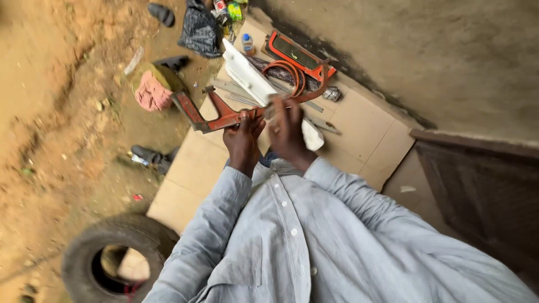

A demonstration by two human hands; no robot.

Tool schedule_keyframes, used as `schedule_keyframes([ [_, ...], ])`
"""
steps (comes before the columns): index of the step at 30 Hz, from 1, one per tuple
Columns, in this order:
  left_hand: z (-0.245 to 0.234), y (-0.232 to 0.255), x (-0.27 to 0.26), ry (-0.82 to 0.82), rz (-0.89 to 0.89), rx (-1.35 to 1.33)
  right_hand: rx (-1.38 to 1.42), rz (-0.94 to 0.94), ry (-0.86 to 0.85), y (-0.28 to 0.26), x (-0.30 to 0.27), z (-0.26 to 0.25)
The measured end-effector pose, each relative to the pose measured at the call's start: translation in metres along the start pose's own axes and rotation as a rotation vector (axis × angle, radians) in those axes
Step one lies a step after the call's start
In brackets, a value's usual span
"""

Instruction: Inspecting and cleaning a hacksaw frame and blade.

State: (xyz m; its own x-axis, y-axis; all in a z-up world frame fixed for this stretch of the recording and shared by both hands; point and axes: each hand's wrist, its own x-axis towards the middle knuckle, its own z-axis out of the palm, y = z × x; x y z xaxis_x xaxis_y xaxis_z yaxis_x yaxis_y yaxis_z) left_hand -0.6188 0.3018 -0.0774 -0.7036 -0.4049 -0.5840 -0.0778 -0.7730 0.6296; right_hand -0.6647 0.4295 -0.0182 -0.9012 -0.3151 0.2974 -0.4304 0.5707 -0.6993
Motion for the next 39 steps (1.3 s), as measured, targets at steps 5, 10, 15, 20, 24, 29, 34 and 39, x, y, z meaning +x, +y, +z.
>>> schedule_keyframes([
  [5,-0.017,0.009,-0.011,0.125,0.142,-0.048,0.099,-0.151,-0.195,0.003,-0.001,0.012],
  [10,-0.031,0.03,-0.042,0.199,0.164,-0.167,-0.003,-0.233,-0.073,0.049,0.0,0.007],
  [15,-0.062,0.049,-0.055,0.183,0.232,-0.213,-0.09,-0.18,0.096,0.051,0.01,-0.007],
  [20,-0.086,0.061,-0.074,0.169,0.263,-0.218,0.109,-0.303,-0.188,-0.054,-0.011,0.019],
  [24,-0.123,0.062,-0.098,0.244,0.308,-0.199,0.283,-0.579,-0.382,-0.114,-0.043,0.031],
  [29,-0.174,0.081,-0.127,0.377,0.351,-0.213,0.248,-0.646,-0.396,-0.085,-0.074,0.059],
  [34,-0.229,0.1,-0.151,0.456,0.38,-0.256,0.158,-0.584,-0.308,-0.08,-0.079,0.059],
  [39,-0.273,0.12,-0.186,0.432,0.464,-0.242,0.011,-0.586,-0.172,-0.102,-0.068,0.067],
])
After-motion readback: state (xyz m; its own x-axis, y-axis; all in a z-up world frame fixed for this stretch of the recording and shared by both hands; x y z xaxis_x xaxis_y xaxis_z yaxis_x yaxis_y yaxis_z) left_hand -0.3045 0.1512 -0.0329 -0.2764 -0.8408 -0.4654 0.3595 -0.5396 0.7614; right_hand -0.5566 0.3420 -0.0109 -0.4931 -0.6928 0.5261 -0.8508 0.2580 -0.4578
